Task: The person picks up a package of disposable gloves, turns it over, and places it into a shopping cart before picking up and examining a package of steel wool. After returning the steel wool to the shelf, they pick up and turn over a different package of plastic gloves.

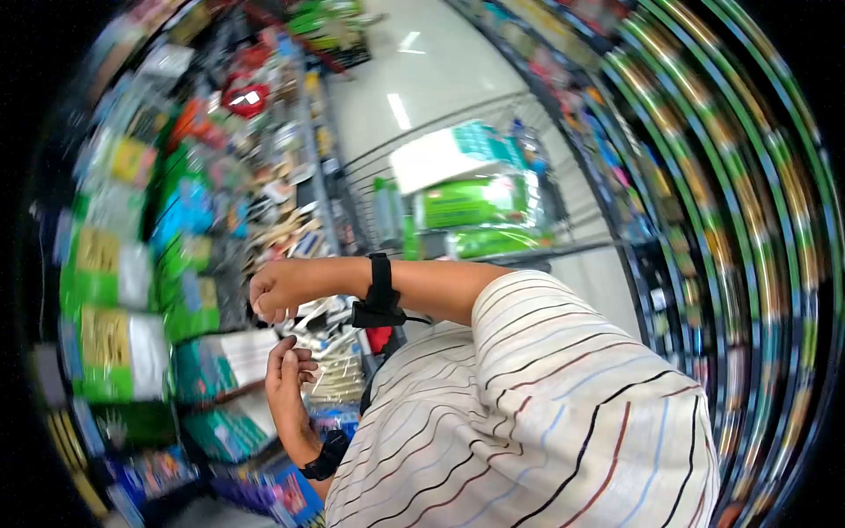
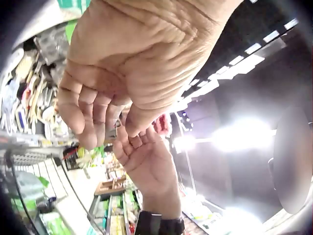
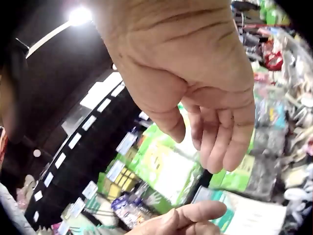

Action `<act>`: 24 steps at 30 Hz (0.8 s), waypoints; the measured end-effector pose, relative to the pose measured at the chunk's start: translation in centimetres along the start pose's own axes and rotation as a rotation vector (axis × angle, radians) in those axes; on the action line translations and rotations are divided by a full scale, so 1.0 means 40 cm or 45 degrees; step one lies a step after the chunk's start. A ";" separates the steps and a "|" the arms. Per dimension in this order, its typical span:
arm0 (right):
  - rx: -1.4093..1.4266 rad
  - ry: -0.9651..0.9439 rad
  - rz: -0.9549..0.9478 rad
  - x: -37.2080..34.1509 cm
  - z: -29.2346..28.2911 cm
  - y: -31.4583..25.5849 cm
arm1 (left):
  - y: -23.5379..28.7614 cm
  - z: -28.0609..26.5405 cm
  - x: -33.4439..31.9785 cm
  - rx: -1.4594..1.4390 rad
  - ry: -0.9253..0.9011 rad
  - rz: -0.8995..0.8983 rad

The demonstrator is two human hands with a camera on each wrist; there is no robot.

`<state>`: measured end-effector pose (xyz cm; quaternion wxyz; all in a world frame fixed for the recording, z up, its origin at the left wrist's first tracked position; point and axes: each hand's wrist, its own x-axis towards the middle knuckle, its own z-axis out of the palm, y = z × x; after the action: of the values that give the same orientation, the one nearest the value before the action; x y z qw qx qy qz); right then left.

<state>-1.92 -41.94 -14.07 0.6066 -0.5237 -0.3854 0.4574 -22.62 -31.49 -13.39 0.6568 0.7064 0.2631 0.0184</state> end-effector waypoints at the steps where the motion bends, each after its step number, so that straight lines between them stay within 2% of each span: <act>1: 0.040 0.143 -0.032 -0.061 -0.048 0.016 | 0.001 0.035 0.031 0.042 -0.083 0.010; 3: 0.036 0.342 0.003 -0.187 -0.139 0.005 | 0.023 0.125 0.086 0.083 -0.230 -0.008; 7: 0.186 0.710 0.031 -0.402 -0.304 0.069 | 0.071 0.308 0.171 0.253 -0.513 -0.033; 9: 0.129 0.975 0.106 -0.506 -0.400 0.126 | 0.078 0.393 0.207 0.296 -0.634 -0.068; 11: -0.031 1.314 0.122 -0.608 -0.509 0.212 | 0.084 0.470 0.231 0.294 -0.741 -0.110; 13: -0.340 1.613 0.238 -0.718 -0.608 0.272 | 0.073 0.532 0.258 0.308 -0.814 -0.115; 15: -0.513 1.803 0.276 -0.822 -0.718 0.358 | 0.082 0.592 0.264 0.372 -0.850 -0.132; 19: -0.528 2.061 0.615 -0.945 -0.883 0.438 | 0.082 0.656 0.296 0.414 -0.865 -0.137; 24: -0.766 1.852 1.064 -0.972 -0.969 0.485 | 0.085 0.675 0.318 0.406 -0.767 -0.210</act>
<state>20.77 -89.51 -38.78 0.3217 -0.9193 0.2137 0.0751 -0.44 -51.26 -17.96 0.5857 0.7502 0.1132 -0.2852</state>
